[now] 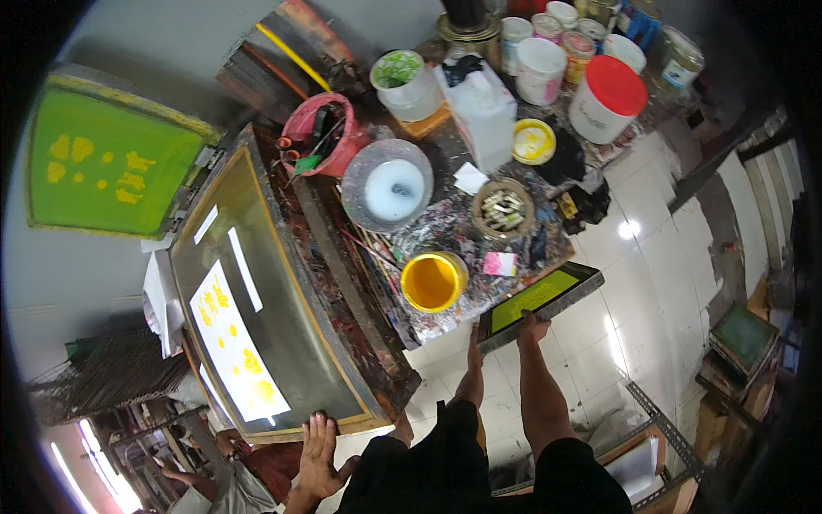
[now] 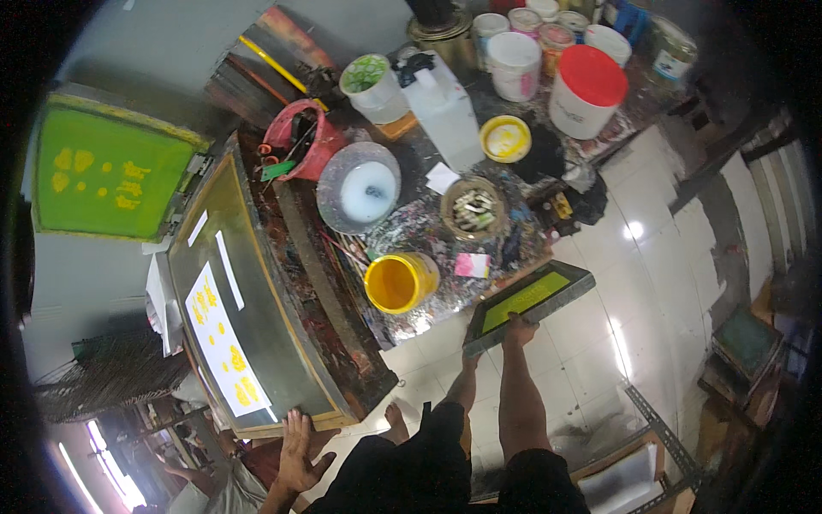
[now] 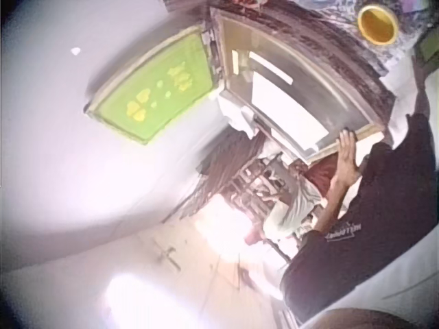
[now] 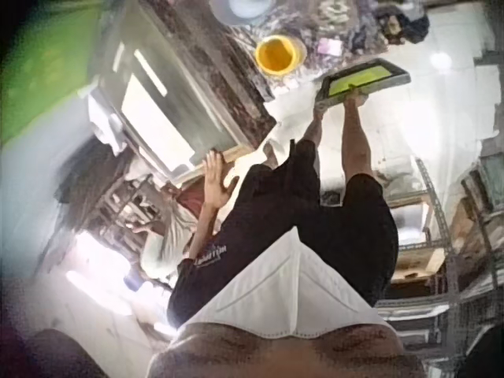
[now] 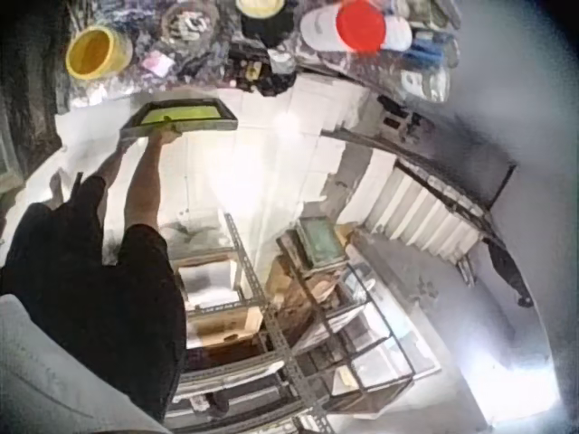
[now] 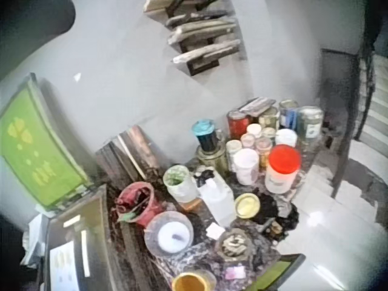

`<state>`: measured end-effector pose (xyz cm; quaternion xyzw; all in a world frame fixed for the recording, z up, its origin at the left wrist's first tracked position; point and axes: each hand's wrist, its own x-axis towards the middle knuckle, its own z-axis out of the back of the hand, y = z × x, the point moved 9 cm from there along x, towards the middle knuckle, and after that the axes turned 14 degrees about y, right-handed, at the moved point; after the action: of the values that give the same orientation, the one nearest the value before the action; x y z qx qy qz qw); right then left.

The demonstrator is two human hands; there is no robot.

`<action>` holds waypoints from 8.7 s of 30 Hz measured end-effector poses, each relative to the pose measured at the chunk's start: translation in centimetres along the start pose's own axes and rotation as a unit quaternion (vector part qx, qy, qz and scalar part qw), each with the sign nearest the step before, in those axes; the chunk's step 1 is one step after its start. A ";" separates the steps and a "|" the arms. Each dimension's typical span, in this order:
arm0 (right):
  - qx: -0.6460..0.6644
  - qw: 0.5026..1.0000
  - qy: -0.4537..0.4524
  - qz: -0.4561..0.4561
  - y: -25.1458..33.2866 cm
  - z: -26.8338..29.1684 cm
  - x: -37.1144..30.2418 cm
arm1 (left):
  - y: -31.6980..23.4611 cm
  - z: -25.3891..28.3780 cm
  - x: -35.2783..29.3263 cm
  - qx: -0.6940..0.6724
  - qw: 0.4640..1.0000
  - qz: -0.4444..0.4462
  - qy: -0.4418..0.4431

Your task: The person is screen printing yellow designs onto white paper using a squeegee. They place a sheet of paper under the screen frame, pull the squeegee across the screen to apply ink, then lift the frame and remove the printed sheet. They also add yellow ink from a container to the screen.

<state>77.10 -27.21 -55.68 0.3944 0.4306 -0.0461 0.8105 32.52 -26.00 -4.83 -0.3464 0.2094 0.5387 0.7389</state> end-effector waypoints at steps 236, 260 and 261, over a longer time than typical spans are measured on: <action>-0.546 0.511 -0.026 0.663 33.6 -33.8 -70.7 | 21.6 2.2 -4.8 -0.642 0.723 -0.221 -0.126; -0.438 0.410 0.219 0.769 30.0 -21.2 -79.8 | 21.2 5.0 -7.0 -0.652 0.718 -0.190 -0.150; -0.417 0.400 0.203 0.791 30.9 -20.2 -80.6 | 20.9 5.8 -7.8 -0.676 0.705 -0.162 -0.141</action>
<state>26.13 -13.64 15.65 0.1695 0.0442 0.8821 0.4374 9.86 -23.04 -1.59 -0.7015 -0.3769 0.4506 0.4035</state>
